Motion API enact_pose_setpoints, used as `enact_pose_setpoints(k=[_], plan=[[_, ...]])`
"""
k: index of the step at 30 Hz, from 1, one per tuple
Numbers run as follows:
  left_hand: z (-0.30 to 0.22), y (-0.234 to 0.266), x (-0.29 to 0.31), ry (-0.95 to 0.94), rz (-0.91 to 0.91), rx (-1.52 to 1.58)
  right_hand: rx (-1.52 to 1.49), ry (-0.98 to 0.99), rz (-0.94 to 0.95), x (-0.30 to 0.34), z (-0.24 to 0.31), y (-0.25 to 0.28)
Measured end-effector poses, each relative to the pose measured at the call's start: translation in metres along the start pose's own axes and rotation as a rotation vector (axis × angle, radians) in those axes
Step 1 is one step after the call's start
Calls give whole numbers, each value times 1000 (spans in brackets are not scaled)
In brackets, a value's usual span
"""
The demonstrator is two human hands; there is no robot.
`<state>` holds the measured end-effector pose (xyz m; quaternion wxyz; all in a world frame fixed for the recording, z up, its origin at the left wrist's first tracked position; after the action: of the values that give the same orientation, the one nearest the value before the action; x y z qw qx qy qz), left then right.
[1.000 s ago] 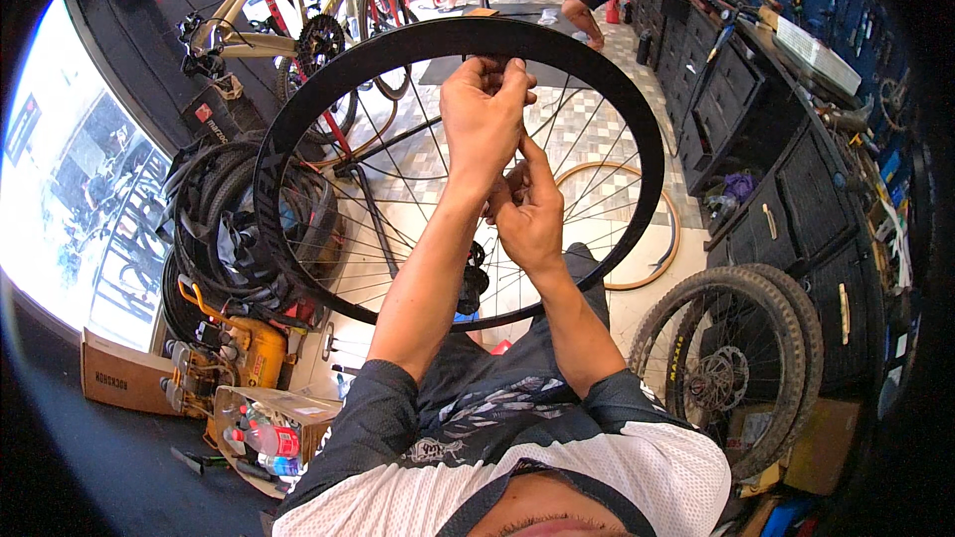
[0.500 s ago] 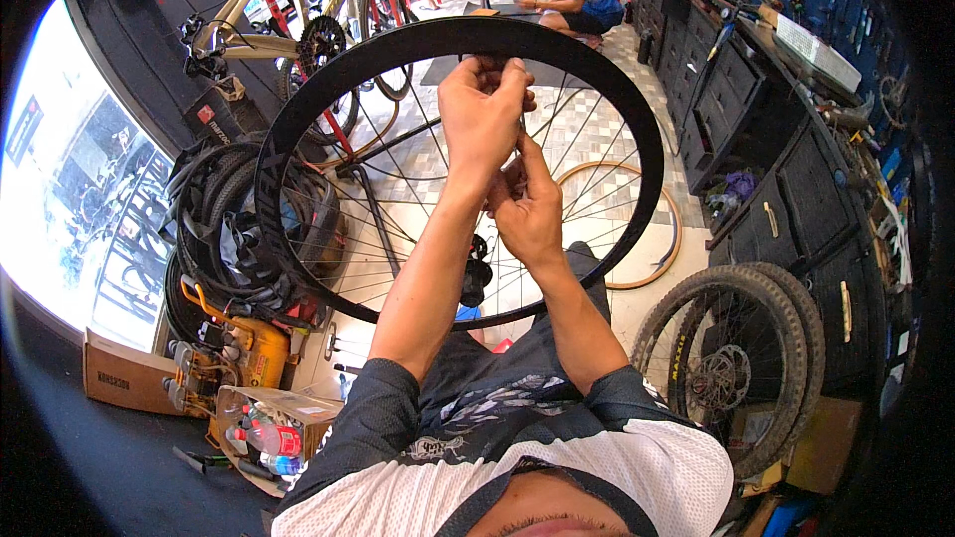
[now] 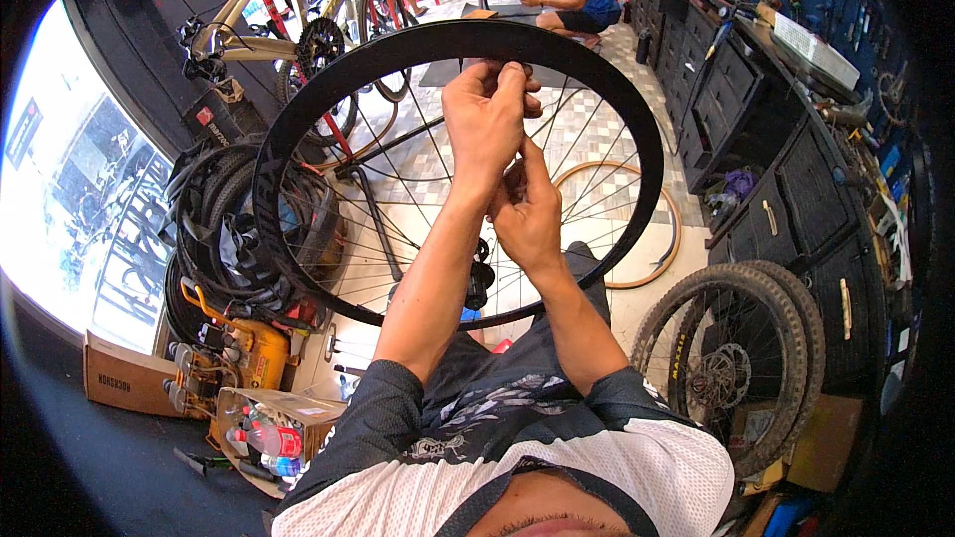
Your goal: The person assembles a bicycle wheel by attaching a disc brake rotor to the hub and threading spokes through the rim. The person works on the wheel while sitting on the floor in a bicycle repair shop.
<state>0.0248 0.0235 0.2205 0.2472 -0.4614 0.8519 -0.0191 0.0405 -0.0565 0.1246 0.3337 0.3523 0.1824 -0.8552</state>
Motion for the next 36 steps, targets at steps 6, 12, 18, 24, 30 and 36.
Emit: enact_pose_setpoints(k=[6,12,18,24,30,36], plan=[[-4,-1,2,-8,11,-75,3,4,2,1,-4,-1],[-3,-1,0,1,9,-57,60,39,13,-3,2,1],[1,2,-3,10,35,-44,73,30,30,-3,0,1],[1,-6,-2,-33,-36,27,25,40,18,-3,-8,2],[5,-1,-3,-50,-22,-4,25,17,25,-2,-8,1],[5,2,-4,-45,24,2,69,53,20,-3,-3,0]])
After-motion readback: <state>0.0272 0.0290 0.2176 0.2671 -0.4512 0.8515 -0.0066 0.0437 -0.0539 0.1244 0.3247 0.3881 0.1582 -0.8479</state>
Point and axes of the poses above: each hand's wrist, its own x-axis away from the middle knuckle, its own y-axis out of the back of the hand, z = x × y, the point moved 2 cm from there along -x, towards the middle knuckle, and after that the axes turned 7 degrees about y, right-handed, at the moved point
